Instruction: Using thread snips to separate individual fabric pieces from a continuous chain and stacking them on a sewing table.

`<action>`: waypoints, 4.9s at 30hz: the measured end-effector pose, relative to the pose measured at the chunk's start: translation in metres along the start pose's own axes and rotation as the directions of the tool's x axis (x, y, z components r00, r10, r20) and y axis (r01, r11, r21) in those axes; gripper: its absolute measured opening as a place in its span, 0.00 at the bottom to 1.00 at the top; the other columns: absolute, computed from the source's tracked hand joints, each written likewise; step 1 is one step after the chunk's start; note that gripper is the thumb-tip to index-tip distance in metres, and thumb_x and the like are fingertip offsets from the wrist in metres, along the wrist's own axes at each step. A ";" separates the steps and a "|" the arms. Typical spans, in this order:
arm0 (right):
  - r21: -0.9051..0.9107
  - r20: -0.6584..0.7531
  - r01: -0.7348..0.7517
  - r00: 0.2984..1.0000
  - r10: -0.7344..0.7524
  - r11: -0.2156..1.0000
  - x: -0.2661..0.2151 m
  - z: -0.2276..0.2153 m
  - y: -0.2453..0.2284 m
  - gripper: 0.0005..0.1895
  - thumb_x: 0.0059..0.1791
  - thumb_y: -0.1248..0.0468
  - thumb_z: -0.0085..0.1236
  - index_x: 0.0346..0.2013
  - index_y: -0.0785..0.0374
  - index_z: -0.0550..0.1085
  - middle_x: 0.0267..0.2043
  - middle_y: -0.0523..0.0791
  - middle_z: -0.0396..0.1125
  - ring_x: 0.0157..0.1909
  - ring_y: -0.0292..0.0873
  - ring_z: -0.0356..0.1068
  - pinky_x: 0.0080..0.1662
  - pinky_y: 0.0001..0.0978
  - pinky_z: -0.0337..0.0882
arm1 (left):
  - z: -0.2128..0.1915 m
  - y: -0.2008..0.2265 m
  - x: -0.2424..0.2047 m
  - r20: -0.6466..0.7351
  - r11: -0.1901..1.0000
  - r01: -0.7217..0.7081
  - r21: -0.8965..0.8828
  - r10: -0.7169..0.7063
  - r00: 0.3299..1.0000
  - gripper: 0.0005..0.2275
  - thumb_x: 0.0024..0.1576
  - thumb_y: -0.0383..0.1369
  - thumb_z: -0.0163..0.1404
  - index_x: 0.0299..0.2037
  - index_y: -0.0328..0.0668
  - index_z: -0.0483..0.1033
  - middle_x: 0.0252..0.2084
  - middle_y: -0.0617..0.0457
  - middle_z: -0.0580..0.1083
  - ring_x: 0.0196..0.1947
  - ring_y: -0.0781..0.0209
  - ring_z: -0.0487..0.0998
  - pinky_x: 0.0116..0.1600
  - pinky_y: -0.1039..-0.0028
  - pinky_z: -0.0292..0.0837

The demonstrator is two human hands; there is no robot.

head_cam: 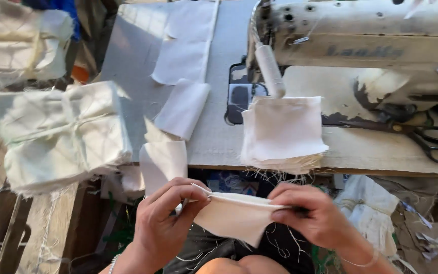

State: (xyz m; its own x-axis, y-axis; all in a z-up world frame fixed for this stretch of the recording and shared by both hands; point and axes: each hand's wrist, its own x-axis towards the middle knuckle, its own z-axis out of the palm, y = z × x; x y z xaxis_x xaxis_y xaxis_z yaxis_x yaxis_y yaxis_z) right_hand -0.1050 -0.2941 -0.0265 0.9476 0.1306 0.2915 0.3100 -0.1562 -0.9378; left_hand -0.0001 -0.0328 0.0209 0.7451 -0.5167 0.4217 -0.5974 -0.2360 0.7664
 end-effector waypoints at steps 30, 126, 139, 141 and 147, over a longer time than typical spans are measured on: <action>-0.877 -0.343 -0.209 0.904 -0.257 0.433 0.042 -0.148 0.165 0.24 0.58 0.63 0.71 0.65 0.72 0.75 0.52 0.56 0.69 0.48 0.56 0.68 0.49 0.47 0.69 | 0.086 -0.142 0.135 0.058 0.990 0.141 0.000 -0.140 0.988 0.15 0.54 0.26 0.59 0.50 0.39 0.72 0.46 0.47 0.75 0.44 0.53 0.78 0.48 0.66 0.74; -0.838 0.376 0.373 0.924 -0.074 0.399 0.031 0.170 0.117 0.10 0.54 0.66 0.54 0.50 0.64 0.72 0.30 0.42 0.62 0.27 0.43 0.66 0.24 0.36 0.68 | -0.087 -0.082 -0.177 0.880 0.573 0.807 0.143 -0.447 0.162 0.38 0.54 0.34 0.56 0.78 0.63 0.54 0.38 0.60 0.65 0.36 0.64 0.64 0.44 0.78 0.60; -0.819 0.373 0.370 0.924 -0.082 0.438 0.011 0.173 0.125 0.11 0.51 0.70 0.53 0.48 0.63 0.72 0.30 0.43 0.61 0.27 0.44 0.66 0.22 0.37 0.68 | -0.081 -0.074 -0.180 0.892 0.633 0.750 0.191 -0.431 0.136 0.38 0.55 0.33 0.56 0.78 0.66 0.55 0.28 0.58 0.60 0.30 0.61 0.62 0.37 0.73 0.57; -0.799 0.363 0.350 0.929 -0.072 0.488 0.007 0.174 0.131 0.11 0.51 0.70 0.53 0.49 0.63 0.72 0.30 0.44 0.62 0.26 0.47 0.66 0.23 0.40 0.67 | -0.081 -0.071 -0.180 0.886 0.630 0.751 0.197 -0.443 0.139 0.38 0.54 0.33 0.56 0.77 0.66 0.56 0.27 0.59 0.58 0.29 0.62 0.60 0.36 0.73 0.56; 0.289 0.183 -0.717 0.692 0.698 0.635 -0.005 0.176 0.128 0.20 0.50 0.50 0.53 0.39 0.65 0.75 0.27 0.44 0.69 0.20 0.31 0.54 0.24 0.25 0.56 | -0.082 -0.065 -0.185 0.838 0.616 0.781 0.103 -0.477 0.265 0.40 0.53 0.31 0.58 0.78 0.61 0.54 0.36 0.61 0.65 0.34 0.67 0.66 0.44 0.79 0.61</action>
State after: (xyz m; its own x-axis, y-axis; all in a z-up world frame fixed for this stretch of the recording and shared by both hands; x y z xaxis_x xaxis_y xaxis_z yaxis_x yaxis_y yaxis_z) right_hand -0.0833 -0.1420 -0.1807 0.8583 0.1607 -0.4873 -0.5044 0.0899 -0.8588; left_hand -0.0751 0.1459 -0.0669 0.2345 -0.7140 -0.6598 0.1832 -0.6341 0.7513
